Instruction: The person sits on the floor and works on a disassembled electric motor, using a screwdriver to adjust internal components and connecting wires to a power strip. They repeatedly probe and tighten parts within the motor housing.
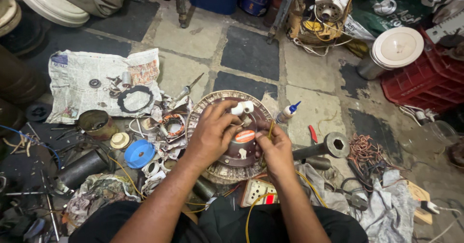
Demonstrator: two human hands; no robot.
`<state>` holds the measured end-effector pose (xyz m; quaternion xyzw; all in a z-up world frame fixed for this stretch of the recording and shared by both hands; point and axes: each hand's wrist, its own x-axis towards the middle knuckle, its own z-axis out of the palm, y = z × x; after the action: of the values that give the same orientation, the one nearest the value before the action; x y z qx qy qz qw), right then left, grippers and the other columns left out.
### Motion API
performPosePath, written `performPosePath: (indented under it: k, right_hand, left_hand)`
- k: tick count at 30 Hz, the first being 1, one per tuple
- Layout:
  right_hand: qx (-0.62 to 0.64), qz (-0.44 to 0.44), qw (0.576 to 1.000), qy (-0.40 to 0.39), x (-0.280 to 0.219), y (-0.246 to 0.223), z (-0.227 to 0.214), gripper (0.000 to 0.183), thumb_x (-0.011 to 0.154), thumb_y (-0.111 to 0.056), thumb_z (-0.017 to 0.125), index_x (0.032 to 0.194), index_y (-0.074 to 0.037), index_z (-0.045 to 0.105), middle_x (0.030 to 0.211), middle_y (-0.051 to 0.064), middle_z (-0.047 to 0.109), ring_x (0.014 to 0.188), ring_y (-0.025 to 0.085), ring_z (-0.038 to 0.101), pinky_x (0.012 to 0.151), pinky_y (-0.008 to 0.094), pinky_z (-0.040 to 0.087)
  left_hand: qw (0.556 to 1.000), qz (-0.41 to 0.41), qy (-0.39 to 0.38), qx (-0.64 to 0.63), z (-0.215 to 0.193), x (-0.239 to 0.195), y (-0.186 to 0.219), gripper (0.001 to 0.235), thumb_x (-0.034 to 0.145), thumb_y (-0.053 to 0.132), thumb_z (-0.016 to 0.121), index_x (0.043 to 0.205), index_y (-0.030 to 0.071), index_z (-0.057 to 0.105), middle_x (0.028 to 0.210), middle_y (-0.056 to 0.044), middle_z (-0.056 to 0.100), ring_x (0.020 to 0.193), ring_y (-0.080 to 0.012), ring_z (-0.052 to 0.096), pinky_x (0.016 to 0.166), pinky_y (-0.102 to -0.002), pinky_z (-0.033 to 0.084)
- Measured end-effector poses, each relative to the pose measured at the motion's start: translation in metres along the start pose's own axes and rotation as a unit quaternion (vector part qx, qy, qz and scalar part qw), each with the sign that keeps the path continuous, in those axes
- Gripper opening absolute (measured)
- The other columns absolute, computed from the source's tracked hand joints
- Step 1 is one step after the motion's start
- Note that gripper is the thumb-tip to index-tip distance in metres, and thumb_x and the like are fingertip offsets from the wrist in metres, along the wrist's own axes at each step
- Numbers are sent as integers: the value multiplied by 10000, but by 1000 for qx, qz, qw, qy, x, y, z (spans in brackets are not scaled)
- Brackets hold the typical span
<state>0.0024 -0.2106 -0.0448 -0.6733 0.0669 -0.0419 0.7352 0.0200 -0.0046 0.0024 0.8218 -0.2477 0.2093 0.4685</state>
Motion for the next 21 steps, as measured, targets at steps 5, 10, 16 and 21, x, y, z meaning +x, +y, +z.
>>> performPosePath:
  k: [5,10,16,21]
  right_hand:
    - [28,-8,999,-21,-16,2,-11,610,879,-4,565,1477,-56,451,990,44,665,781,110,644,666,258,567]
    - [-90,-10,996,11,-55,-4,-7,532,954,-84,605,1471,-23,495,1165,100,731,946,154,693,775,285,563]
    - [-251,-167,953,39,-67,-29,3,345,900,-86,696,1236,-6,703,1107,141,789,1010,208,772,881,321,579]
    - [-285,-176,940,60,-60,-41,7,310,864,-89,732,1168,-31,737,1071,145,780,985,226,774,859,334,576]
  left_hand:
    - [1000,-12,0,-26,1,-1,-5,165,847,114,778,996,70,724,1313,-100,635,1220,-325,603,995,-424,503]
    - [1000,-12,24,-12,8,-3,-4,172,837,131,800,996,91,750,1311,-107,631,1231,-334,598,1010,-428,497]
    - [998,-41,38,3,19,-5,3,174,827,170,820,989,117,779,1292,-102,612,1172,-313,590,979,-411,510]
    - [998,-35,43,17,22,-6,2,175,847,172,809,1014,124,791,1295,-99,609,1176,-302,588,988,-409,498]
